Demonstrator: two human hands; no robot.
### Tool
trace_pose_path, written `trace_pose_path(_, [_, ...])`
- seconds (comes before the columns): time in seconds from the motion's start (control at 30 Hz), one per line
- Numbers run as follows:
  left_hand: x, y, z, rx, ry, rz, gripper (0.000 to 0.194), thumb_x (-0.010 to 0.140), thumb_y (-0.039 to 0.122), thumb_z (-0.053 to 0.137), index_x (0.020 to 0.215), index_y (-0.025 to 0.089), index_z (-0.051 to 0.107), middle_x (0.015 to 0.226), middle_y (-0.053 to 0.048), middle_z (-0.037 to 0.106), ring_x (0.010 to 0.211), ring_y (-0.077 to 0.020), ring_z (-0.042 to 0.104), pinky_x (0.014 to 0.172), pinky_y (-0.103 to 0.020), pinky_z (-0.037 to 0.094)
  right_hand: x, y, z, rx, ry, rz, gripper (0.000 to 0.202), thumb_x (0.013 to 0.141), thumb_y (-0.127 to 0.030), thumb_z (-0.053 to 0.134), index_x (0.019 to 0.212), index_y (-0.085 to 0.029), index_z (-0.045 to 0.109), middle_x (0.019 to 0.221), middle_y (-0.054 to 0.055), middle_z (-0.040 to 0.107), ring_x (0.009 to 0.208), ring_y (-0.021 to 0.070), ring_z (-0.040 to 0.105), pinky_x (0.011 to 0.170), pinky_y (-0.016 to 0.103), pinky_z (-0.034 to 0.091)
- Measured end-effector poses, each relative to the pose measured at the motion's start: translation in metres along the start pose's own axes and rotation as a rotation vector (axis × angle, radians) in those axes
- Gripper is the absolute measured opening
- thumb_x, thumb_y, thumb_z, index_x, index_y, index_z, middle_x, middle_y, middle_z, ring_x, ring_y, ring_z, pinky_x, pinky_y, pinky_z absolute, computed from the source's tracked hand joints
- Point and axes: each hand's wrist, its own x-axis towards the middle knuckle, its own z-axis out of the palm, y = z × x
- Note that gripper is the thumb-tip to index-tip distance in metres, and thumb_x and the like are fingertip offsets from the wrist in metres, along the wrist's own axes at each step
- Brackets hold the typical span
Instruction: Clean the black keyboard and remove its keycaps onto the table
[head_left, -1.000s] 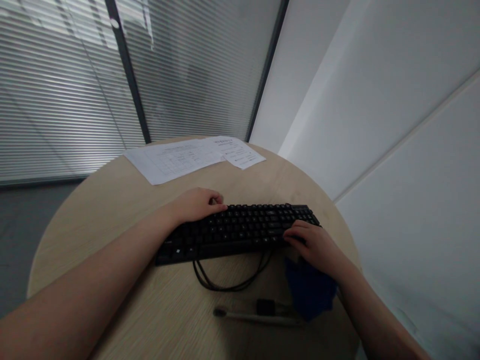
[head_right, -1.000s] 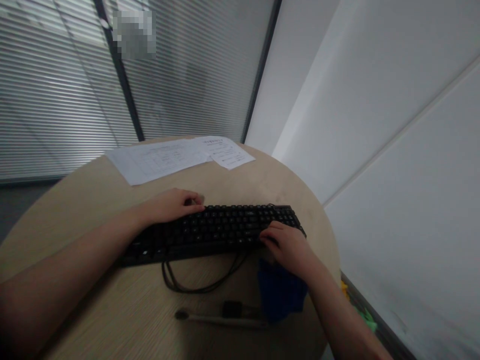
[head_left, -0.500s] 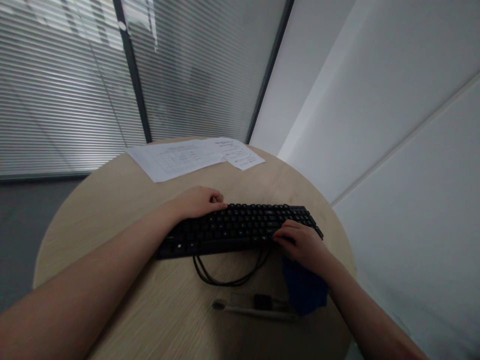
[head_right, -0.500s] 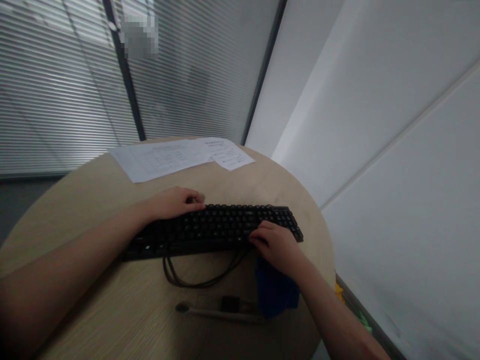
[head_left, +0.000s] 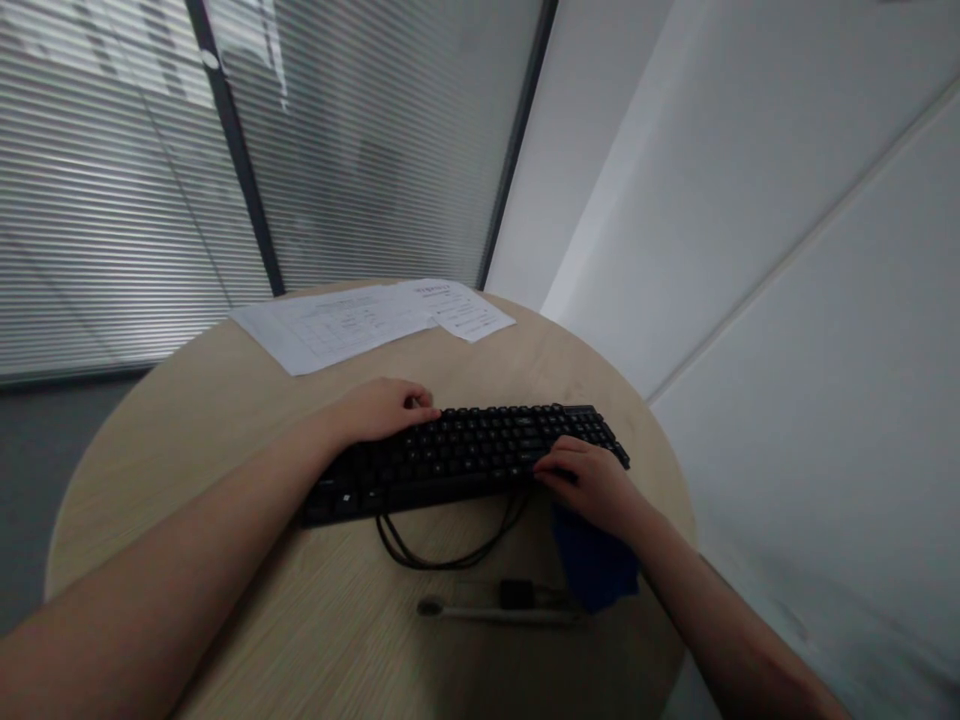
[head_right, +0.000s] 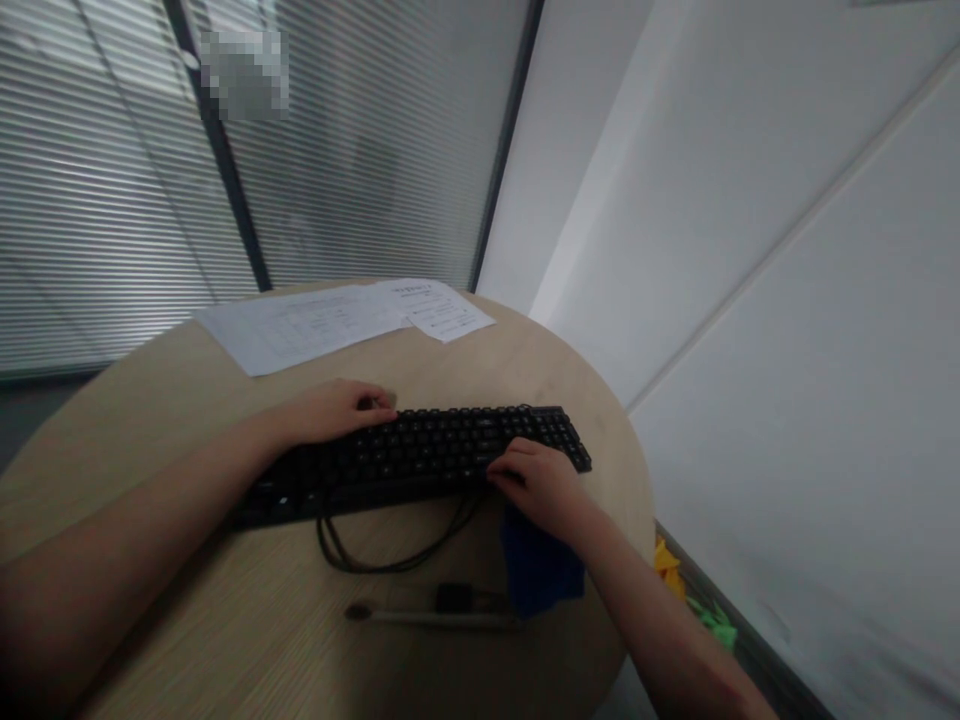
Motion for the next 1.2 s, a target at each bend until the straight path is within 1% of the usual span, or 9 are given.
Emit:
trace_pose_path(0.2, [-0.001, -0.003, -0.001, -0.008, -0.003, 0.029, 0.045, 0.088, 0.061, 0.05, 0.09, 0.023, 0.072, 0.09, -0.004, 0.074, 0.085, -0.0216, 0.064, 0.074, -0.03, 0.042, -0.001, 0.004, 0.005, -0.042, 0.084, -0.056, 0.008, 0.089, -0.025, 0.069, 0.095, -0.022, 0.074, 0.099, 0.007, 0.067, 0.095, 0.0215, 0.064, 0.084, 0.035, 0.054])
trace_pose_path(0.3, [-0.002, -0.003, -0.002, -0.013, -0.008, 0.037, 0.045, 0.089, 0.061, 0.049, 0.091, 0.022, 0.071, 0.089, -0.004, 0.074, 0.084, -0.021, 0.064, 0.075, -0.03, 0.043, 0.0, 0.004, 0.006, -0.057, 0.082, -0.087, 0.008, 0.089, -0.023, 0.067, 0.094, -0.021, 0.074, 0.099, 0.008, 0.066, 0.095, 0.0217, 0.063, 0.085, 0.036, 0.054])
trace_pose_path(0.4, [-0.005, 0.0, -0.004, 0.007, -0.026, 0.035, 0.045, 0.09, 0.06, 0.048, 0.09, 0.021, 0.07, 0.087, -0.004, 0.073, 0.083, -0.0204, 0.063, 0.074, -0.029, 0.043, -0.001, 0.003, 0.006, -0.051, 0.103, -0.101, 0.011, 0.089, -0.02, 0.065, 0.094, -0.021, 0.074, 0.097, 0.008, 0.066, 0.094, 0.0211, 0.063, 0.085, 0.036, 0.053])
trace_pose_path(0.53, [-0.006, 0.003, -0.005, 0.028, -0.023, 0.024, 0.042, 0.091, 0.057, 0.048, 0.092, 0.021, 0.07, 0.091, -0.005, 0.073, 0.084, -0.0198, 0.063, 0.074, -0.029, 0.042, 0.0, -0.002, 0.01, -0.019, 0.172, -0.13, 0.012, 0.092, -0.023, 0.064, 0.093, -0.022, 0.076, 0.094, 0.007, 0.067, 0.09, 0.0199, 0.063, 0.082, 0.034, 0.053])
trace_pose_path(0.6, [-0.006, 0.003, -0.005, 0.054, -0.019, 0.029, 0.042, 0.091, 0.056, 0.048, 0.09, 0.02, 0.069, 0.088, -0.005, 0.072, 0.081, -0.0194, 0.062, 0.072, -0.029, 0.041, 0.002, -0.007, 0.013, -0.015, 0.178, -0.15, 0.012, 0.093, -0.025, 0.065, 0.092, -0.022, 0.077, 0.093, 0.006, 0.067, 0.089, 0.0193, 0.063, 0.08, 0.033, 0.052])
trace_pose_path(0.77, [-0.009, 0.005, -0.007, 0.173, -0.019, 0.056, 0.046, 0.094, 0.056, 0.043, 0.077, 0.019, 0.065, 0.076, -0.005, 0.067, 0.071, -0.0188, 0.059, 0.067, -0.03, 0.038, 0.012, -0.019, 0.014, -0.063, 0.077, -0.153, 0.01, 0.09, -0.022, 0.069, 0.09, -0.022, 0.079, 0.09, 0.005, 0.068, 0.088, 0.0192, 0.063, 0.079, 0.032, 0.05])
trace_pose_path(0.9, [-0.011, 0.007, -0.005, 0.205, -0.003, 0.071, 0.045, 0.095, 0.055, 0.043, 0.078, 0.019, 0.064, 0.08, -0.006, 0.069, 0.074, -0.0193, 0.06, 0.067, -0.029, 0.038, 0.022, -0.025, 0.009, -0.063, -0.016, -0.105, 0.007, 0.086, -0.022, 0.073, 0.087, -0.022, 0.079, 0.088, 0.004, 0.07, 0.088, 0.019, 0.065, 0.077, 0.03, 0.048])
trace_pose_path(1.07, [-0.008, 0.002, 0.001, 0.207, 0.012, 0.084, 0.045, 0.095, 0.057, 0.043, 0.079, 0.021, 0.064, 0.081, -0.007, 0.07, 0.074, -0.0201, 0.059, 0.066, -0.03, 0.038, 0.035, -0.034, -0.001, -0.141, -0.134, -0.167, 0.008, 0.086, -0.021, 0.071, 0.083, -0.022, 0.078, 0.087, 0.003, 0.071, 0.085, 0.0189, 0.066, 0.072, 0.029, 0.046])
trace_pose_path(1.2, [-0.008, 0.003, 0.001, 0.179, -0.009, 0.074, 0.043, 0.095, 0.056, 0.043, 0.082, 0.021, 0.064, 0.082, -0.007, 0.07, 0.075, -0.0202, 0.06, 0.066, -0.03, 0.038, 0.039, -0.03, -0.012, -0.109, -0.217, -0.144, 0.009, 0.084, -0.018, 0.071, 0.084, -0.023, 0.078, 0.084, 0.001, 0.072, 0.08, 0.0181, 0.068, 0.069, 0.029, 0.047])
